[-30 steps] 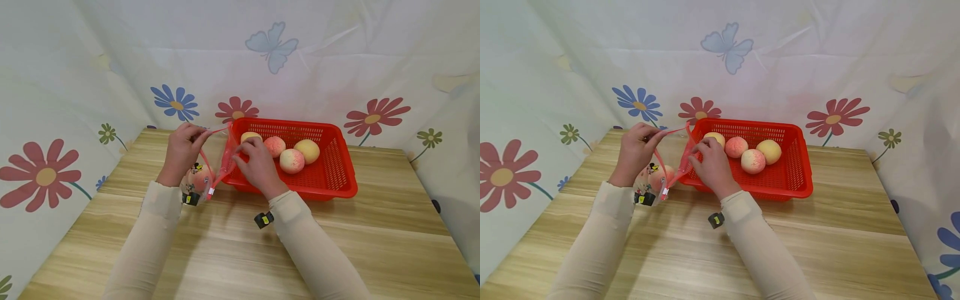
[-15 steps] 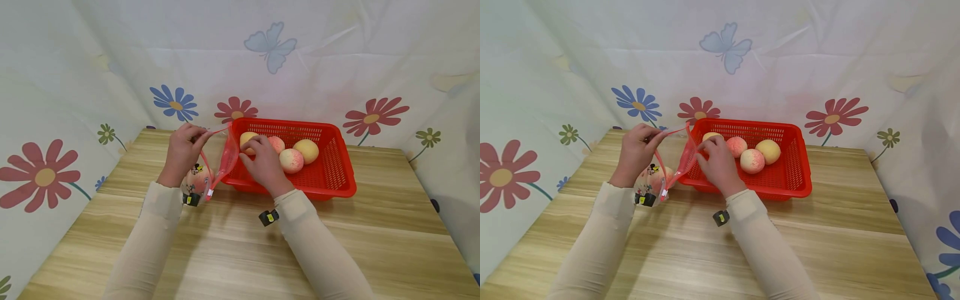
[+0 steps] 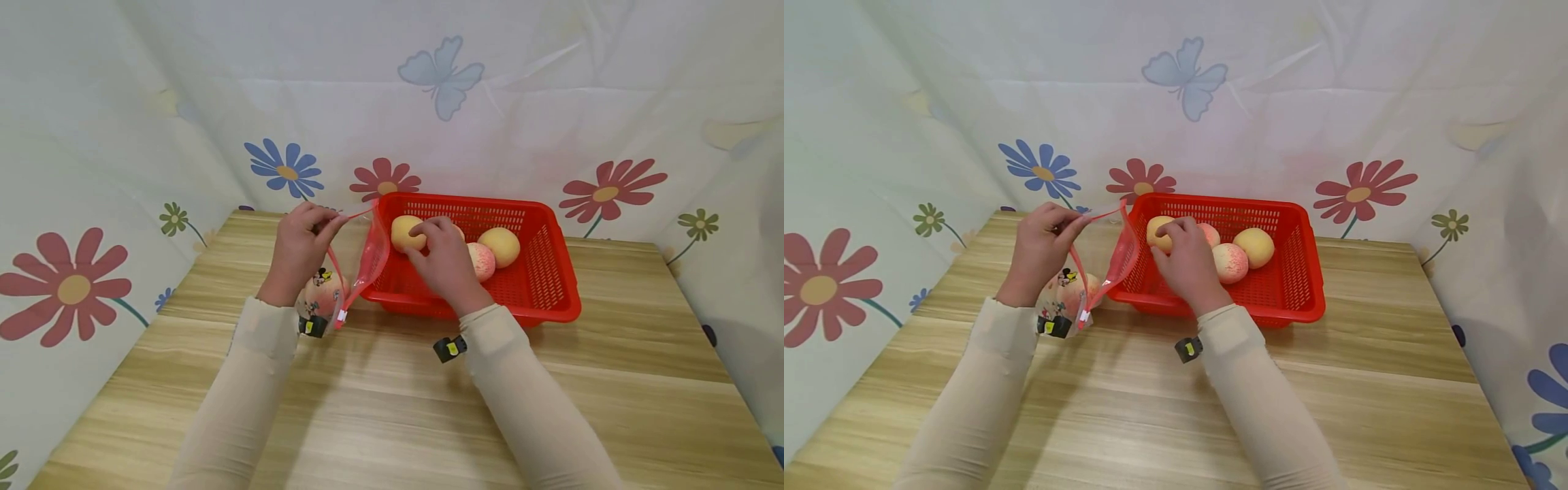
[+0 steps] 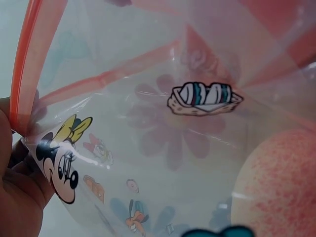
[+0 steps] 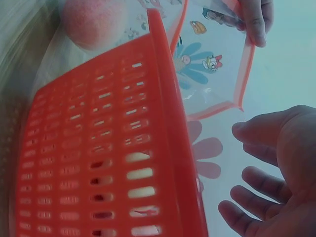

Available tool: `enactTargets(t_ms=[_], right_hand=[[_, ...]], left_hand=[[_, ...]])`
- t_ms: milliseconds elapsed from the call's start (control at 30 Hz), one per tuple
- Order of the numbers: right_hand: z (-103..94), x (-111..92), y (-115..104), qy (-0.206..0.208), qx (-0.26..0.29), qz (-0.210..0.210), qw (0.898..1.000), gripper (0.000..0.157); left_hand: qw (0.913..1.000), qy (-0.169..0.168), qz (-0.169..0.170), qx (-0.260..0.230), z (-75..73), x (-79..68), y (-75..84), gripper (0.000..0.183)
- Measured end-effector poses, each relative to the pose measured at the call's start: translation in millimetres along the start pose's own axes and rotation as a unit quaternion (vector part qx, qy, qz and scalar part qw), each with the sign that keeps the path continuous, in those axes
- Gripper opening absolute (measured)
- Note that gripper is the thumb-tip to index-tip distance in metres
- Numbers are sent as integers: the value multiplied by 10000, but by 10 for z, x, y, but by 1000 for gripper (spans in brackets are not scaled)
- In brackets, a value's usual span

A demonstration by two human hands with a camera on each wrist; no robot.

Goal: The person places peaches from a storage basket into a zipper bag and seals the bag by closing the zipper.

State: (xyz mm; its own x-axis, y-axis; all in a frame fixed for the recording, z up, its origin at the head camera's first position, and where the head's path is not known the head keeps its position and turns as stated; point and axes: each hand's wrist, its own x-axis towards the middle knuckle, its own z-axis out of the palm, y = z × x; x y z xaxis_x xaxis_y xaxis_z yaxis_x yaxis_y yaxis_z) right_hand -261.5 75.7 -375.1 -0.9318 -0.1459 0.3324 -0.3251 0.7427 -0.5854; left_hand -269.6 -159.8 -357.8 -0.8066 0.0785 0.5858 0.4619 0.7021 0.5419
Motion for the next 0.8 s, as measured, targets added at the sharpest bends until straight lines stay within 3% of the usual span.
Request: enactTargets(t_ms=[267,800], right_hand=[[-84,33,68,-194,-45,352,9992,32],[-197,89,212,-400,-315,678,9964,45]], left_hand=[[10000,1,0,-2,5,-1,13,28],[10000,-8,-2,11,29,-5,-3,28]])
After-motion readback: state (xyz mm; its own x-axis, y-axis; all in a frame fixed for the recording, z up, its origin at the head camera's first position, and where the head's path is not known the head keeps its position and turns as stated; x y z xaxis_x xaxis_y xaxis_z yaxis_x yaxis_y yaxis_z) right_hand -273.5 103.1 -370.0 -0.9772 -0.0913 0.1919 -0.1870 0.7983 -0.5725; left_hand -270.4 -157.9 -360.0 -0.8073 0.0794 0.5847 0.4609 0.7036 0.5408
